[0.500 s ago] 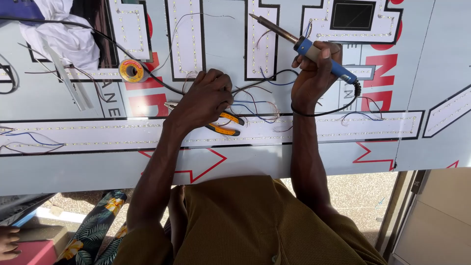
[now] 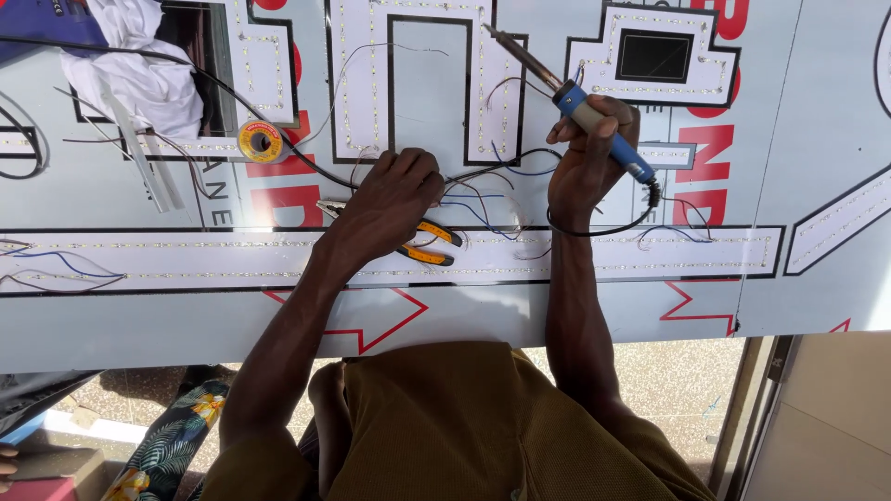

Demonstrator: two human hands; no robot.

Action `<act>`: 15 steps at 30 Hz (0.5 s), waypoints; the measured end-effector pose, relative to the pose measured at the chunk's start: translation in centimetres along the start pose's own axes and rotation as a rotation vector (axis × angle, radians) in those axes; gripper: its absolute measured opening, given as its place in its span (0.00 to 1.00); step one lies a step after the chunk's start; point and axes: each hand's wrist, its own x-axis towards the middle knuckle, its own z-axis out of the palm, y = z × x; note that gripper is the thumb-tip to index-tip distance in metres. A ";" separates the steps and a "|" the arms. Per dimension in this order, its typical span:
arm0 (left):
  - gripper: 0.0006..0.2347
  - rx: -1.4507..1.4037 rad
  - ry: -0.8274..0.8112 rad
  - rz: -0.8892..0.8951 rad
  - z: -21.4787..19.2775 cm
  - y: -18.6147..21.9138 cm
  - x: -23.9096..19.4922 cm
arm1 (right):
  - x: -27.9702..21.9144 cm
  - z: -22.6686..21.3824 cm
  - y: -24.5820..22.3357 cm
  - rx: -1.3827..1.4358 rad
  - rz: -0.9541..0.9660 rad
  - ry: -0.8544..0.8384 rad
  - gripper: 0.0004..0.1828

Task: The person uses a soldering iron to connect wires to LED strips mounted on a large white sign board. They manipulate the wires with their hands and apply solder to the connections while working on the board's surface.

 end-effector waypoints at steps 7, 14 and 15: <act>0.09 -0.175 0.214 -0.044 -8.4 2.2 2.2 | -3.9 5.8 -3.1 -0.039 -0.177 -0.206 0.26; 0.02 -0.530 0.484 -0.125 -8.1 2.2 3.8 | -5.4 6.7 -3.5 -0.112 -0.216 -0.337 0.06; 0.02 -0.609 0.499 -0.132 -8.1 2.3 3.9 | -5.5 6.5 -3.2 -0.130 -0.208 -0.336 0.08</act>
